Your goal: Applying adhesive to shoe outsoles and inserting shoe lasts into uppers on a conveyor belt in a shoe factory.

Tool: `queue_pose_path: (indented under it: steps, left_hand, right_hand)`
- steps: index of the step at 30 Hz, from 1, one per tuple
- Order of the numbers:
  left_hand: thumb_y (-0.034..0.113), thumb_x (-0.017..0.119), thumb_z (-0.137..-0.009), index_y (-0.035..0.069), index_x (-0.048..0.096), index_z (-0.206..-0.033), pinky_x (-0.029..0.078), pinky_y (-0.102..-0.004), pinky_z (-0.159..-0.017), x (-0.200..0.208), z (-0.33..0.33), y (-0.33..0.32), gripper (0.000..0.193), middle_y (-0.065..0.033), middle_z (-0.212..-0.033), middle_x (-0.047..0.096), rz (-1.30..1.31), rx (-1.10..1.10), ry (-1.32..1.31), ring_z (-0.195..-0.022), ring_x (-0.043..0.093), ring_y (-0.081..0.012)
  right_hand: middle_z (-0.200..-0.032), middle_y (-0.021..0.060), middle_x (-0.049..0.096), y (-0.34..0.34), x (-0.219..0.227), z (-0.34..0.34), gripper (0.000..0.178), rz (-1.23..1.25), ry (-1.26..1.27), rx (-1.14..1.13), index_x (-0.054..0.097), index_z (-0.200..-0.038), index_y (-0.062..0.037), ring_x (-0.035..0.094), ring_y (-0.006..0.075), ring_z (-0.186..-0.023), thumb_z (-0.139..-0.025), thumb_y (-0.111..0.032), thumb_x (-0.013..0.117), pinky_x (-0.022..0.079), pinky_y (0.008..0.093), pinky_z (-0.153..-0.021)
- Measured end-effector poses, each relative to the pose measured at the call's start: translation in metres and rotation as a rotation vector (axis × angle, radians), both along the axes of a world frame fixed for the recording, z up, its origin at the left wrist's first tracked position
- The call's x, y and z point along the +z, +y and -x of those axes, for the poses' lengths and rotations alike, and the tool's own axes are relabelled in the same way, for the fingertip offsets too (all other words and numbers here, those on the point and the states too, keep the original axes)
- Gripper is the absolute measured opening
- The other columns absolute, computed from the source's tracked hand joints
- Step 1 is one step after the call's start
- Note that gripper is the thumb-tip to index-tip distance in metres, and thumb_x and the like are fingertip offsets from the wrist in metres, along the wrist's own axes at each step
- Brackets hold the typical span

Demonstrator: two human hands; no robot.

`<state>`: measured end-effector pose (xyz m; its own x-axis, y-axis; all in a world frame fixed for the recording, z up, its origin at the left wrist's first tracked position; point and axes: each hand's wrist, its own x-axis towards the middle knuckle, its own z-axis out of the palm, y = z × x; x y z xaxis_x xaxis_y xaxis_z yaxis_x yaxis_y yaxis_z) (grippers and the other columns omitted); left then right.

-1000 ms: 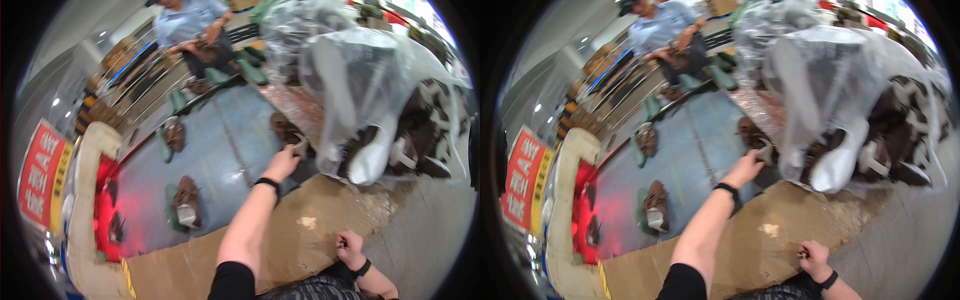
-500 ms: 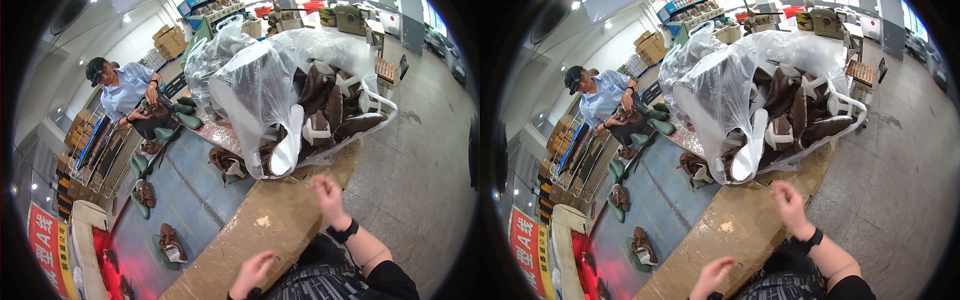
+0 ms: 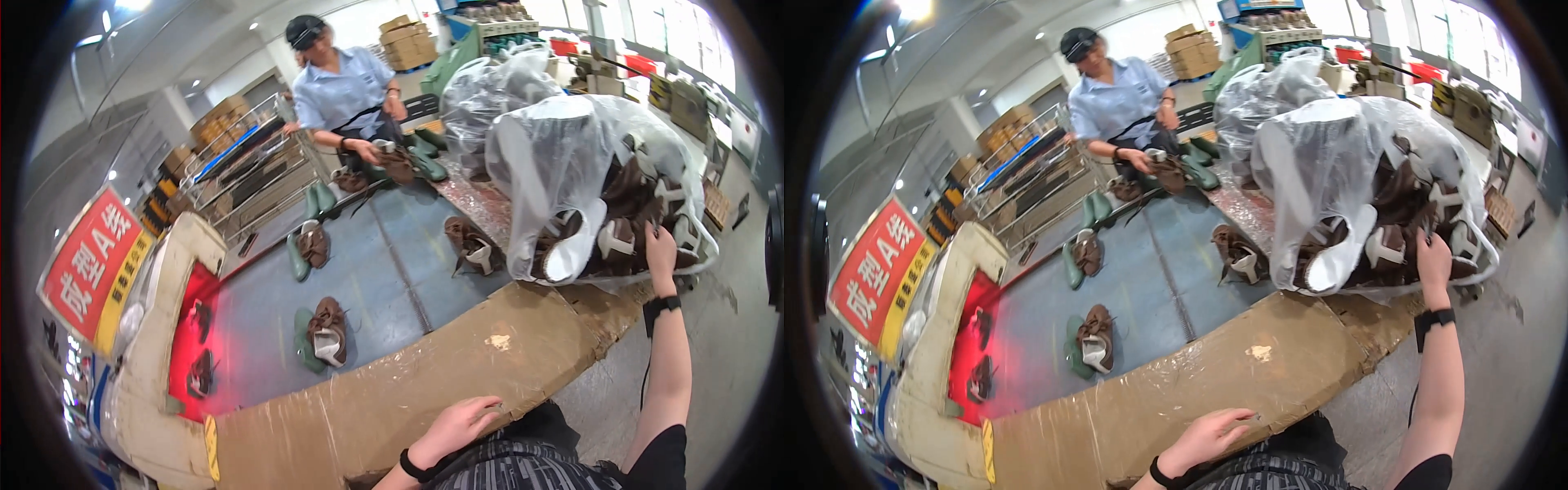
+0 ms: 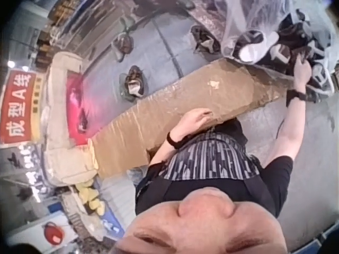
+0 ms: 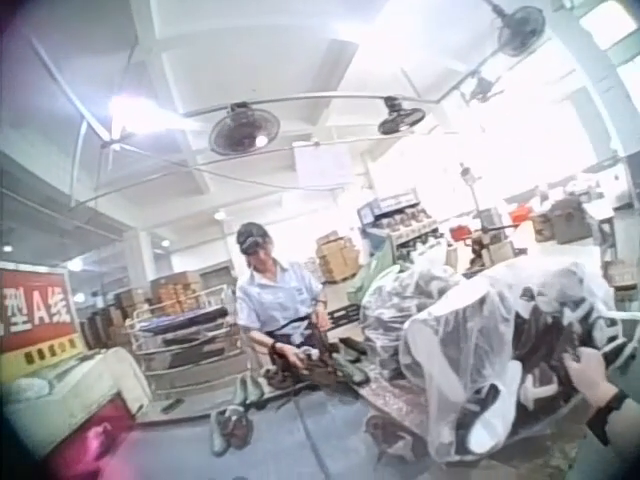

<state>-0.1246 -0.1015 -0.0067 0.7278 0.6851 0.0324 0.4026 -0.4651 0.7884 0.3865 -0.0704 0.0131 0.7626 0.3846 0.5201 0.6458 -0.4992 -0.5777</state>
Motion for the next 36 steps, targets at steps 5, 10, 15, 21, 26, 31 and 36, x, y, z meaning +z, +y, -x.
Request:
queue_pose_path:
  steps: [5,10,15,21,26,31,36]
  left_hand:
    - [0.022,0.062,-0.092,0.008,0.061,-0.119,0.052,-0.0351,-0.084,-0.012,0.012,-0.005,0.03,-0.0111,-0.109,0.067,0.053,-0.088,-0.003,-0.097,0.064,-0.0298]
    - [0.024,0.061,-0.093,0.007,0.063,-0.117,0.052,-0.0343,-0.082,-0.018,0.023,-0.002,0.029,-0.0127,-0.109,0.067,0.143,0.013,0.03,-0.096,0.065,-0.0287]
    - [0.022,0.061,-0.093,0.006,0.063,-0.117,0.051,-0.0345,-0.083,-0.013,0.012,-0.001,0.029,-0.0129,-0.109,0.067,0.125,0.018,0.039,-0.097,0.065,-0.0289]
    - [0.021,0.061,-0.093,0.005,0.063,-0.116,0.051,-0.0337,-0.085,-0.021,-0.009,0.002,0.029,-0.0129,-0.111,0.067,0.114,-0.09,0.004,-0.099,0.065,-0.0282]
    - [0.014,0.064,-0.091,0.003,0.064,-0.116,0.052,-0.03,-0.083,-0.027,0.002,-0.001,0.027,-0.0125,-0.109,0.069,0.133,-0.023,0.052,-0.096,0.068,-0.021]
    - [0.008,0.062,-0.091,0.0,0.063,-0.115,0.053,-0.0283,-0.083,-0.03,-0.008,0.002,0.025,-0.0123,-0.106,0.07,0.222,-0.013,0.063,-0.095,0.067,-0.0166]
    - [0.008,0.063,-0.09,-0.001,0.063,-0.113,0.053,-0.0288,-0.082,-0.038,-0.017,0.006,0.024,-0.0124,-0.105,0.069,0.24,0.027,0.01,-0.094,0.067,-0.0186]
  right_hand:
    - [-0.069,0.0134,0.057,-0.015,-0.031,0.007,0.042,-0.354,0.228,0.144,0.062,-0.093,0.0048,0.05,0.0252,-0.055,-0.094,-0.037,0.058,0.041,0.0335,-0.054]
    - [-0.066,-0.0033,0.048,-0.023,-0.041,0.013,0.039,-0.573,0.341,0.251,0.063,-0.099,0.0026,0.039,0.0029,-0.051,-0.096,-0.036,0.059,0.032,0.0222,-0.045]
    - [-0.067,-0.0065,0.045,-0.028,-0.036,0.009,0.037,-0.746,0.366,0.208,0.063,-0.102,0.0009,0.038,0.0027,-0.053,-0.094,-0.035,0.061,0.03,0.0224,-0.046]
    - [-0.113,0.0092,0.064,-0.053,-0.045,-0.024,0.047,-0.954,0.383,0.174,0.063,-0.116,0.0047,0.061,0.0168,-0.099,-0.092,-0.035,0.061,0.048,0.0328,-0.089]
    - [-0.098,-0.0014,0.062,-0.03,-0.015,0.022,0.02,-1.084,0.434,0.308,0.066,-0.103,-0.0035,0.052,0.0073,-0.092,-0.093,-0.021,0.063,0.042,0.0245,-0.085]
    - [-0.1,-0.0021,0.063,-0.047,0.012,0.027,0.024,-1.269,0.522,0.359,0.064,-0.105,-0.0036,0.055,0.0073,-0.091,-0.091,-0.024,0.066,0.043,0.0234,-0.084]
    - [-0.11,0.0067,0.065,-0.065,0.039,0.04,0.04,-1.397,0.697,0.492,0.061,-0.116,0.0006,0.061,0.0151,-0.101,-0.092,-0.032,0.062,0.048,0.0295,-0.087]
